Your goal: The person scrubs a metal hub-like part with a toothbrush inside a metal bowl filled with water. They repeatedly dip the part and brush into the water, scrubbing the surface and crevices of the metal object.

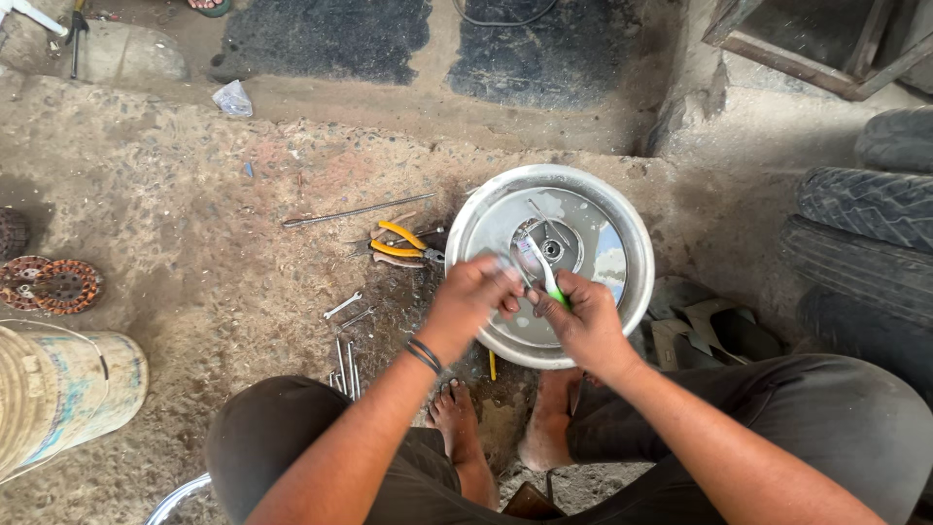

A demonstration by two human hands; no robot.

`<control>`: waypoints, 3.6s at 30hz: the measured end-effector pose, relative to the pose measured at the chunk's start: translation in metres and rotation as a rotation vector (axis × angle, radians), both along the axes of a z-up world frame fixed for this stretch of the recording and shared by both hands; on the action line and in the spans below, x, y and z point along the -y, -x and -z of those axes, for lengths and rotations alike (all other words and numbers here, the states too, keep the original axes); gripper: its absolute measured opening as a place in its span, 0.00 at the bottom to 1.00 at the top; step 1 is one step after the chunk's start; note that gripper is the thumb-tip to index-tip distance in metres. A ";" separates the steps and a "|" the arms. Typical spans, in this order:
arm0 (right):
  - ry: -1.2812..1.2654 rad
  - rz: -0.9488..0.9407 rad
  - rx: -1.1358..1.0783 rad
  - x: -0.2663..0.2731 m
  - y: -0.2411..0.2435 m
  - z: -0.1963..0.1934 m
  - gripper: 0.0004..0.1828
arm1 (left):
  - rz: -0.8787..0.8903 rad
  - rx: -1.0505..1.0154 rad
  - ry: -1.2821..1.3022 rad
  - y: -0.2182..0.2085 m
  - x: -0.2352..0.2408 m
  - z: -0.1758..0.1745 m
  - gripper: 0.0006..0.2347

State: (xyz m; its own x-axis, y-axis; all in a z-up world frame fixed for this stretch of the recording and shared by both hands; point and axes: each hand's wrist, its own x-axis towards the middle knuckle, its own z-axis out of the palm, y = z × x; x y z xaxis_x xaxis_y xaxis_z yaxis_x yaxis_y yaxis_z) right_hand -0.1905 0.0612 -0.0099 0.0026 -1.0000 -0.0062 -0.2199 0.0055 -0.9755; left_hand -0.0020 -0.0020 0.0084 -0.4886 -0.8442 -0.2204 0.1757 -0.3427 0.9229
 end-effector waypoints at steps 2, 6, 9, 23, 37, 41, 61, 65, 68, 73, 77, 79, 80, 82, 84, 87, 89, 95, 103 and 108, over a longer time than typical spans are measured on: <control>-0.041 0.008 0.007 -0.001 0.002 0.002 0.06 | 0.010 0.099 0.239 0.008 -0.011 0.011 0.12; -0.121 -0.022 -0.169 0.004 0.006 -0.006 0.06 | -0.074 0.150 0.295 0.006 -0.006 0.021 0.11; 0.105 0.029 -0.336 0.016 0.020 -0.028 0.05 | -0.076 0.150 0.147 0.001 0.001 0.017 0.11; 0.500 0.023 -0.928 0.010 0.029 -0.035 0.12 | -0.002 0.116 0.131 0.000 -0.006 0.002 0.09; 0.204 0.115 -1.040 0.023 0.052 -0.025 0.10 | 0.020 0.125 0.116 0.000 -0.011 0.010 0.10; 0.395 0.026 -0.854 0.009 0.029 -0.021 0.14 | -0.030 0.130 0.019 -0.003 -0.005 0.006 0.09; 0.361 0.175 -0.815 0.030 0.064 -0.019 0.08 | 0.049 0.074 0.048 0.000 -0.007 0.004 0.08; 0.344 -0.038 -0.914 0.017 0.031 -0.006 0.14 | -0.003 0.160 0.014 -0.002 -0.004 -0.004 0.09; 0.494 0.030 -0.887 0.021 0.032 -0.023 0.13 | 0.022 0.141 0.061 -0.003 -0.002 -0.001 0.08; 0.403 0.137 -0.795 0.024 0.044 -0.055 0.07 | -0.018 0.176 0.047 0.003 -0.004 0.004 0.06; 0.341 0.129 -0.786 0.023 0.049 -0.039 0.07 | -0.066 0.127 -0.044 0.004 -0.006 0.010 0.05; 0.391 -0.045 -0.856 0.016 0.030 -0.021 0.13 | -0.110 0.106 -0.069 0.006 -0.006 0.013 0.06; 0.406 -0.061 -0.908 0.017 0.031 -0.018 0.15 | -0.133 0.097 -0.080 0.005 -0.005 0.015 0.06; 0.424 -0.100 -1.005 0.018 0.034 -0.016 0.18 | -0.108 0.100 -0.055 0.000 -0.003 0.017 0.07; 0.304 0.123 -0.884 0.028 0.055 -0.022 0.10 | -0.088 0.087 -0.038 -0.001 -0.004 0.015 0.07; 0.216 -0.006 -0.961 0.013 0.035 -0.010 0.13 | -0.081 0.060 -0.030 0.004 -0.007 0.007 0.07; 0.160 -0.108 -1.000 0.009 0.023 0.003 0.15 | -0.082 0.073 -0.038 0.007 -0.007 0.001 0.06; -0.037 0.256 -0.212 0.042 0.076 0.001 0.07 | -0.070 0.059 -0.094 -0.006 -0.005 0.006 0.07; -0.153 0.212 0.291 0.031 0.049 -0.010 0.08 | 0.202 0.183 0.089 0.012 -0.011 0.037 0.06; 0.097 -0.075 -0.092 0.023 0.035 0.013 0.09 | 0.180 0.085 0.055 0.018 -0.015 0.041 0.06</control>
